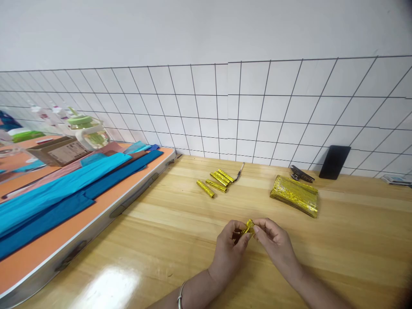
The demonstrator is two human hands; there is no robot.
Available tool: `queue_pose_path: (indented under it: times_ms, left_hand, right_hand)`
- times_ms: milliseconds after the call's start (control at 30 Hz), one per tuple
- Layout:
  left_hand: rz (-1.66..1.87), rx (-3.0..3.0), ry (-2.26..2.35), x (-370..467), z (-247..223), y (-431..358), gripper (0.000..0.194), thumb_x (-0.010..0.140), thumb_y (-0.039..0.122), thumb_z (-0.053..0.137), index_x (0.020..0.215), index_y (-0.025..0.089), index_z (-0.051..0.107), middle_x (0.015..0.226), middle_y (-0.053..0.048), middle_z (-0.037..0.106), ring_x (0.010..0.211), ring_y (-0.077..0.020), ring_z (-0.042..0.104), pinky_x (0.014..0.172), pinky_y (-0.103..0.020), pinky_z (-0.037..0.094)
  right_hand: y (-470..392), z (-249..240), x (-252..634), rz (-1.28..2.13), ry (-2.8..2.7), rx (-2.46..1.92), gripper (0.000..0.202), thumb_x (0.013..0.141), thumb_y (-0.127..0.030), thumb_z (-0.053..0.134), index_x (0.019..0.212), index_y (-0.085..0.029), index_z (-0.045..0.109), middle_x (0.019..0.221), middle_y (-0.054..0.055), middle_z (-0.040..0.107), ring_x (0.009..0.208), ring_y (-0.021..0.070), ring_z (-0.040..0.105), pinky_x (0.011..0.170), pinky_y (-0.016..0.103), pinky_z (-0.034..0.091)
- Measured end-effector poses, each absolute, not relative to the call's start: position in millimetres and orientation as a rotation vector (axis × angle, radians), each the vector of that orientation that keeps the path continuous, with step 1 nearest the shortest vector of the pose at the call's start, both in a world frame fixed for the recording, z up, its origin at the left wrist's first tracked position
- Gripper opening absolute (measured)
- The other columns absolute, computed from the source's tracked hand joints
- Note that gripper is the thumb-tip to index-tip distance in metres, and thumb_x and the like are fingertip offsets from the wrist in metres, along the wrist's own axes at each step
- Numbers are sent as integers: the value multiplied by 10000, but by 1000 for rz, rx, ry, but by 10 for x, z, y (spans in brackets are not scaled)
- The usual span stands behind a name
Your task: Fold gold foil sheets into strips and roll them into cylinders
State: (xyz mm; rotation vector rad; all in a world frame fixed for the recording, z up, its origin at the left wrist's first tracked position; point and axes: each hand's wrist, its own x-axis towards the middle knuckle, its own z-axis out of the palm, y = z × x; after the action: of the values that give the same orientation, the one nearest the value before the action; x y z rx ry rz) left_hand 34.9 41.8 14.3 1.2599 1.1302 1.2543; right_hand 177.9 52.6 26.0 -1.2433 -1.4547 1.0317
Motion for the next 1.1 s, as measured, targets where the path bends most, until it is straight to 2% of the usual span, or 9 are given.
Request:
queue_pose_path:
  times_ms: [200,400,667,900,1100]
  left_hand:
    - [1281,1271,1121,343,129,416,136,794,275,613,839,170,539,830,-25,596,751,-136,554,694,-242,451]
    - [1298,1359,1188,344,96,413,121,790,251,613,834,175,529,842,-29,589,748,-137,548,683,-249,448]
    - [1301,1480,1215,344,106,395,55,809,216,576,796,183,535,854,-31,585,754,-137,537,656,-238,432]
    - [1253,1364,1264,355,181,406,115,793,268,604,848,181,553,822,-13,597,717,-129,544,660,-239,440]
    - [1244,1403,1272,353,149,399,102,810,250,581,878,181,550,849,-19,603,731,-129,545,673,-245,448]
  right_hand:
    - [531,233,1780,1054,-1436,-1217,234,811,-412,568,767,-185,538,659,-5,526,611,127,486,567,236,421]
    - [533,236,1756,1011,-1444,-1255,237,805,-401,578,726,-187,512,629,-21,488,583,116,451,537,227,387]
    - [506,281,1743,979,-1445,-1293,228,807,-395,570,720,-192,508,638,-15,507,580,119,465,537,229,389]
    - [490,280,1731,895,-1498,-1286,176,795,-341,582,711,-200,518,632,-17,508,579,123,476,535,222,403]
    - [497,258,1734,856,-1543,-1292,165,790,-317,589,704,-199,512,628,-18,510,573,120,476,546,225,398]
